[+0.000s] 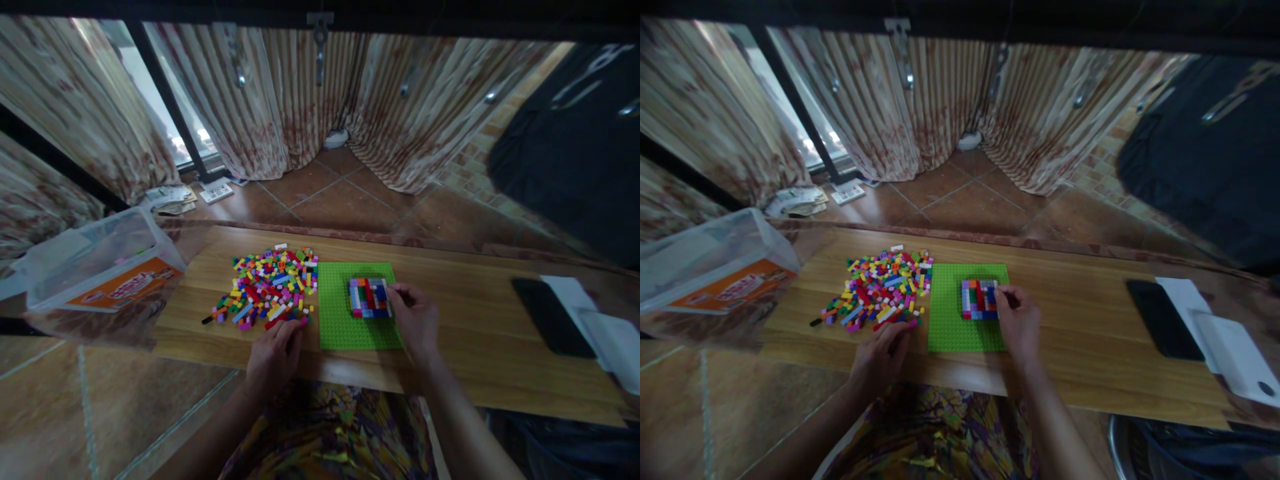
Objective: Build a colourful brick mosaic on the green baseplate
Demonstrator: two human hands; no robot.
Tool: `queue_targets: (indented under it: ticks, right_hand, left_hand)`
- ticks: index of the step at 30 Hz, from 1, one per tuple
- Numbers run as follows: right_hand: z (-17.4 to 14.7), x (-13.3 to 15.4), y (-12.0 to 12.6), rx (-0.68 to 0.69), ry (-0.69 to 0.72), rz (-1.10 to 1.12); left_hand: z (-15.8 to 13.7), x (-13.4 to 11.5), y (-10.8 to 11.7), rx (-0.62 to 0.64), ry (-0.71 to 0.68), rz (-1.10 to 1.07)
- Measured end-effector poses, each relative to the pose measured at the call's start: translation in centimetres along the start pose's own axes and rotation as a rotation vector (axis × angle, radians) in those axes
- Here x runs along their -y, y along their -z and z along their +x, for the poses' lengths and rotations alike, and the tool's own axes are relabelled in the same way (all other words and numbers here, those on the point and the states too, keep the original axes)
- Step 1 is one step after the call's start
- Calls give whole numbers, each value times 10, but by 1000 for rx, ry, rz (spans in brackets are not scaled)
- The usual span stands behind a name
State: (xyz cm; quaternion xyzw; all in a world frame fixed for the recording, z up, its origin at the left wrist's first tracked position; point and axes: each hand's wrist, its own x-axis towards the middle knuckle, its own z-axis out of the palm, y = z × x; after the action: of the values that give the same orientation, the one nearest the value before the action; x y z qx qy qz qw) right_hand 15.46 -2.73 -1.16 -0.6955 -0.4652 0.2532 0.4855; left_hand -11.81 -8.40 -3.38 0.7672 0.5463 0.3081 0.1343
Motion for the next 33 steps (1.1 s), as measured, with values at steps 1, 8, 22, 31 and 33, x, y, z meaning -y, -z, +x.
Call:
queue_targets:
  ticks: [1, 8, 22, 31, 33]
  right_hand:
    - [-6, 5, -1, 9, 33, -18]
    - [-45, 37, -35, 379, 407, -221]
    - [-52, 42, -86, 559, 579, -605]
    - [-57, 39, -63, 452, 459, -335]
    - [-55, 38, -49, 402, 414, -286]
  left_hand:
    - [0, 0, 0, 2, 9, -2]
    - [0, -1, -1, 10, 25, -18]
    - [-2, 3, -3, -2, 18, -10]
    - [-1, 2, -2, 4, 14, 9]
    - [-1, 2, -2, 3, 9, 2]
